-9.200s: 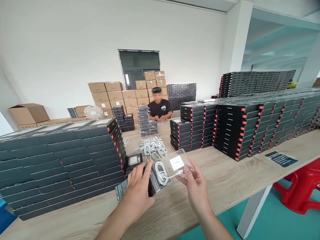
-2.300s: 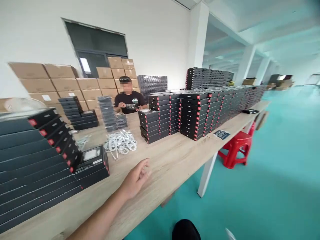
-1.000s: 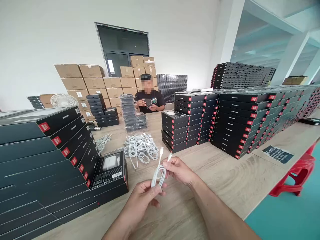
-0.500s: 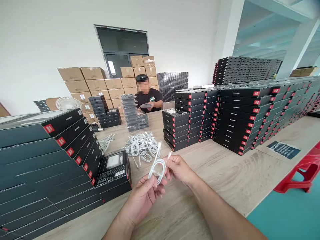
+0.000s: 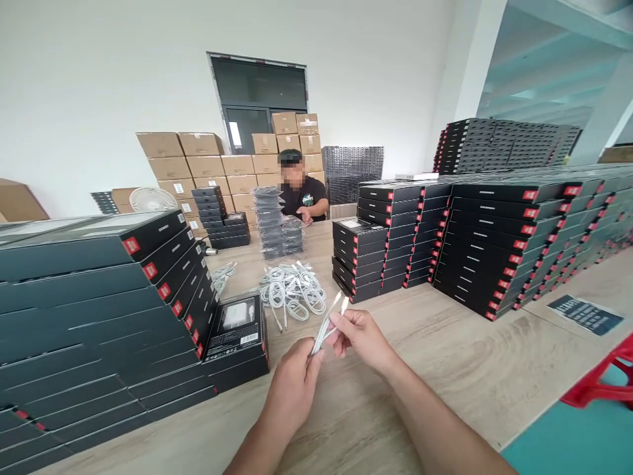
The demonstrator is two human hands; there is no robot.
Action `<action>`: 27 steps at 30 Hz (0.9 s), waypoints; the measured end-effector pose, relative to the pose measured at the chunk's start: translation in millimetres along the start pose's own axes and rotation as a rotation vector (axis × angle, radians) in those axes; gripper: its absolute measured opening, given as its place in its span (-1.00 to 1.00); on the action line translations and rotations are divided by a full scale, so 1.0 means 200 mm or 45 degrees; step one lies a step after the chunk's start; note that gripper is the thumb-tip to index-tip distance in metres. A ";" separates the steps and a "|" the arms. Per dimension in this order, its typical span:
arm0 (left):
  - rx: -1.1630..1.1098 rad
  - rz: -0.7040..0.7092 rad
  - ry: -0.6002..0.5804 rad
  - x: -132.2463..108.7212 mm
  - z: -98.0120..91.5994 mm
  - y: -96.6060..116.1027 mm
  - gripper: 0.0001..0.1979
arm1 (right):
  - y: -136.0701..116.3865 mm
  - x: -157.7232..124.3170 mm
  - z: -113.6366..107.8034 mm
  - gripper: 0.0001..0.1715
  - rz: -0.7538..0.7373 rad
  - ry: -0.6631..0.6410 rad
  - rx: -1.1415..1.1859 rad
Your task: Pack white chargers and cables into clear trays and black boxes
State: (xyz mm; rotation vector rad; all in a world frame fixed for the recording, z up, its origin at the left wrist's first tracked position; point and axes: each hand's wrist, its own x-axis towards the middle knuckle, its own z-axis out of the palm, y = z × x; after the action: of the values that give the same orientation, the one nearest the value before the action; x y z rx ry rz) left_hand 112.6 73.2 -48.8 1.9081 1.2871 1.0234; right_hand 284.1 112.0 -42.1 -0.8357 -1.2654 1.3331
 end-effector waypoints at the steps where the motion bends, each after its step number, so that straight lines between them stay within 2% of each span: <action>1: -0.149 -0.052 -0.015 0.01 0.00 0.00 -0.66 | 0.00 0.00 0.00 -0.39 -0.011 -0.017 0.042; 3: -0.555 -0.214 -0.013 0.02 0.01 0.01 -0.57 | -0.01 0.01 -0.03 -0.39 -0.021 0.010 0.107; 4: -0.769 -0.303 -0.004 0.02 0.01 0.02 -0.55 | -0.01 0.01 -0.04 -0.40 -0.021 0.075 0.125; 6: -1.096 -0.453 -0.018 0.02 0.01 0.04 -0.51 | 0.00 0.03 -0.08 -0.44 -0.024 0.288 0.138; 8: -1.224 -0.554 -0.074 0.01 0.00 0.06 -0.48 | 0.00 0.05 -0.12 -0.49 -0.061 0.483 0.105; 10: -1.218 -0.595 -0.081 0.01 -0.01 0.07 -0.47 | -0.01 0.05 -0.14 -0.53 -0.160 0.526 -0.010; 15: -1.055 -0.541 0.040 0.03 -0.02 0.04 -0.47 | -0.02 0.01 -0.12 -0.72 -0.481 0.095 -0.610; 17: -0.964 -0.507 0.057 0.04 -0.01 0.01 -0.50 | -0.03 0.00 -0.10 -0.82 -0.615 0.075 -0.881; 19: -0.854 -0.496 0.103 0.05 0.00 -0.01 -0.51 | -0.03 -0.01 -0.07 -0.84 -0.721 0.142 -1.154; 21: -0.749 -0.500 0.160 0.06 0.01 -0.03 -0.50 | -0.03 -0.03 -0.04 -0.83 -0.702 0.177 -1.363; 23: -0.664 -0.482 0.187 0.06 0.02 -0.05 -0.51 | -0.03 -0.05 -0.01 -0.81 -0.535 0.174 -1.424; 25: -0.591 -0.430 0.167 0.06 0.03 -0.06 -0.53 | -0.01 -0.06 0.03 -0.82 -0.372 0.183 -1.285; 27: -0.511 -0.368 0.109 0.05 0.04 -0.07 -0.54 | 0.02 -0.07 0.06 -0.80 -0.283 0.189 -0.983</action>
State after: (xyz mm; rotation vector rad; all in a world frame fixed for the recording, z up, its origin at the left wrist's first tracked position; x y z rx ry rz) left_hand 114.5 86.8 -61.2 1.3489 1.2486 1.1199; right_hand 273.4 96.9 -45.7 -1.2439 -1.7173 0.5697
